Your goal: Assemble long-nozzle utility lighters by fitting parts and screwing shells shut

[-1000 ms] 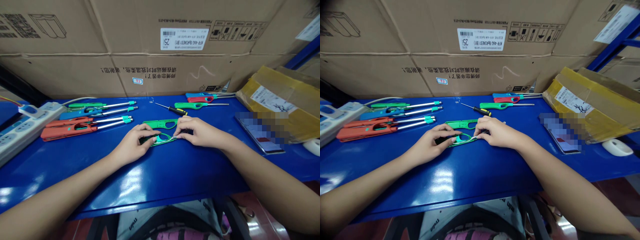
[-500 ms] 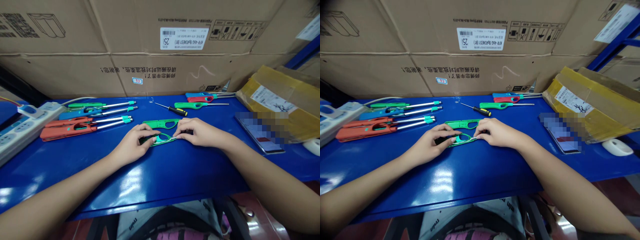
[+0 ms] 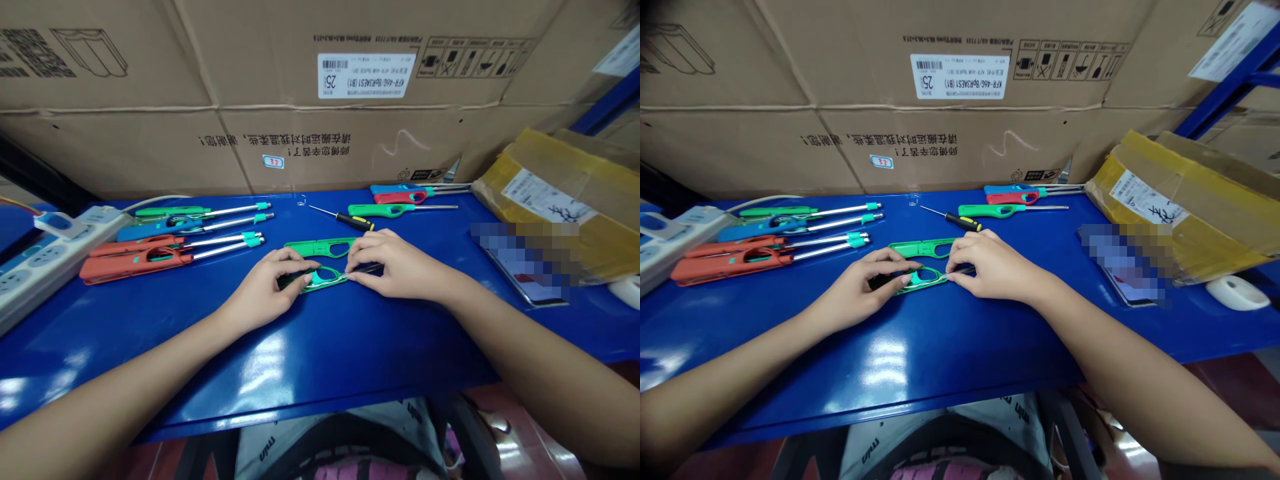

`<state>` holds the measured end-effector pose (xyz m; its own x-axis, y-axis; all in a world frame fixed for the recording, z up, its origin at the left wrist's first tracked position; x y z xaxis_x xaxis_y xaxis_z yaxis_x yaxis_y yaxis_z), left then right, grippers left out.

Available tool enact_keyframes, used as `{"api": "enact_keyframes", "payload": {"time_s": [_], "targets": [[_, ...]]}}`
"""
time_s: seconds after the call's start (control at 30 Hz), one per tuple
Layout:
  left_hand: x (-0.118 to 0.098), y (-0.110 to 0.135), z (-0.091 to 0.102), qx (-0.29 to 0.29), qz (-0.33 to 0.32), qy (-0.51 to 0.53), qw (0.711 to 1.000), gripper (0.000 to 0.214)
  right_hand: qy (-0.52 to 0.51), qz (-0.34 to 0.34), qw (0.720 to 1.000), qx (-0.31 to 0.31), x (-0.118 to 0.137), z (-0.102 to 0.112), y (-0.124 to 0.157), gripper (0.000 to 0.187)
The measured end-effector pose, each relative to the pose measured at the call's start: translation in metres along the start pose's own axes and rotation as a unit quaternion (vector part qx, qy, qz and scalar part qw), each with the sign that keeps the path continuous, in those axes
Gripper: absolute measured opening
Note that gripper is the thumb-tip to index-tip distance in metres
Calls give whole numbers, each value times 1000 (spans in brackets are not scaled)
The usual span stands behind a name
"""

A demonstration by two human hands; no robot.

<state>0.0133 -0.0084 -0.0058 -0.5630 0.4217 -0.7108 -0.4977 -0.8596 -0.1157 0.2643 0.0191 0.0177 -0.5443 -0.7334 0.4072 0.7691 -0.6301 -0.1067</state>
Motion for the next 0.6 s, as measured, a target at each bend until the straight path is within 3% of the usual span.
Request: {"api": "enact_keyframes", "payload": {"time_s": [0.17,0.4,0.6], "targets": [[-1,1,-1,-4,-8,2,1000,29,-103,-35,994,-31,-1,-10,-7,11],[0,1,-4,-15,-12,-15,1000,28,-164,-147,976,0,0,-15,-10,10],[-1,1,-3,-8,-14,-11,1000,34,-193,-123,973,19,-4,-10,-6,12]]}}
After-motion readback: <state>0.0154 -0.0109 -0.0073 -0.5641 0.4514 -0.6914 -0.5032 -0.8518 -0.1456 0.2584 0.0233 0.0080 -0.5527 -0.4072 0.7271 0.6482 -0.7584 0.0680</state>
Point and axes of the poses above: each hand's wrist, its own y-axis away from the middle knuckle, its own z-axis out of the back of the hand, x = y × z, the point moved 1 cm from there along -y, towards the middle knuckle, and after that the axes turned 5 degrees about x, right-handed, at the moved point
